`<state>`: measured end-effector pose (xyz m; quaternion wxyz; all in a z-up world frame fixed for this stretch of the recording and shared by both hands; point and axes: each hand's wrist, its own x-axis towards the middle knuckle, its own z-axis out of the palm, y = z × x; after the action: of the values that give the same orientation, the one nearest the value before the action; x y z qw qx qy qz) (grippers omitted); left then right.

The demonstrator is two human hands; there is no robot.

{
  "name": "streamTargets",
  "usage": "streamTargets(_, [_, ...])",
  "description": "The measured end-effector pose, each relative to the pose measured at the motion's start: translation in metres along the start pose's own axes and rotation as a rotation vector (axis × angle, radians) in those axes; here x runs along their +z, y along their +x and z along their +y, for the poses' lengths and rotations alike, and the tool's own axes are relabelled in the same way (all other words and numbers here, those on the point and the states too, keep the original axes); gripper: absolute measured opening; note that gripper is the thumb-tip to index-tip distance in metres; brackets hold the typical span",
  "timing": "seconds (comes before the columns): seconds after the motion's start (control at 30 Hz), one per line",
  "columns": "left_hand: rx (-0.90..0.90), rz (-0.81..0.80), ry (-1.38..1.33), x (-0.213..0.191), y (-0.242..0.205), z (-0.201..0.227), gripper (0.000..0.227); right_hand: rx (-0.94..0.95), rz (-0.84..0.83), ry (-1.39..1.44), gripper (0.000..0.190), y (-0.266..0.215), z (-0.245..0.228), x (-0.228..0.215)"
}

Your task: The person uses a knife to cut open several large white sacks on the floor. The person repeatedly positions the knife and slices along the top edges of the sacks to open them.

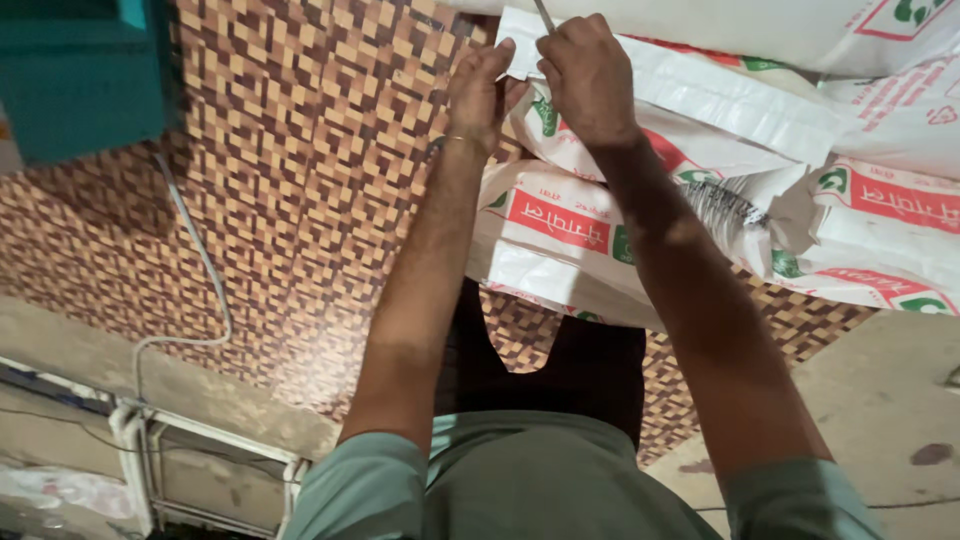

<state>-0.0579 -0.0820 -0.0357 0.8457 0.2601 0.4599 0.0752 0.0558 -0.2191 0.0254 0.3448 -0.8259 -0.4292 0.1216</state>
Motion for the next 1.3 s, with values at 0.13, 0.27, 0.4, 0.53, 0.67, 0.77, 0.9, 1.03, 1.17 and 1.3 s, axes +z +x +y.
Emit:
streamTargets(0.13, [0.027,0.119,0.048,-0.006,0.008,-0.018,0.039,-0.055,0.029,-0.097,0.013,-0.001,0.007,0.011])
streamTargets(0.27, [0.059,0.095,0.043,-0.01,0.012,-0.028,0.037,-0.102,-0.007,-0.167,0.013,0.001,0.018,0.02])
streamTargets(0.4, [0.086,0.061,0.017,-0.011,0.006,-0.031,0.036,-0.116,0.012,-0.21,0.016,0.005,0.028,0.022])
streamTargets(0.53, [0.027,0.095,-0.056,-0.015,-0.015,-0.017,0.032,0.055,0.077,0.058,0.011,0.005,-0.002,0.016])
streamTargets(0.67, [0.081,0.142,0.082,-0.013,-0.057,-0.013,0.029,0.15,-0.064,0.318,0.016,-0.009,-0.097,0.042])
streamTargets(0.77, [0.264,0.164,0.364,-0.004,-0.084,-0.001,0.027,-0.06,-0.1,0.245,0.033,-0.007,-0.156,0.054])
streamTargets(0.9, [0.495,0.225,0.924,0.015,-0.093,-0.001,0.024,-0.019,0.139,0.313,0.018,-0.036,-0.16,0.021])
streamTargets(1.03, [0.69,0.358,1.532,0.045,-0.052,0.003,0.023,0.187,0.27,0.213,0.004,-0.083,-0.109,-0.032])
streamTargets(1.17, [0.654,0.417,1.81,0.057,-0.026,0.003,0.024,0.277,0.363,0.075,0.01,-0.157,-0.055,-0.078])
streamTargets(1.3, [0.58,0.457,1.932,0.055,-0.006,-0.012,0.015,0.559,0.355,0.049,0.007,-0.241,-0.031,-0.106])
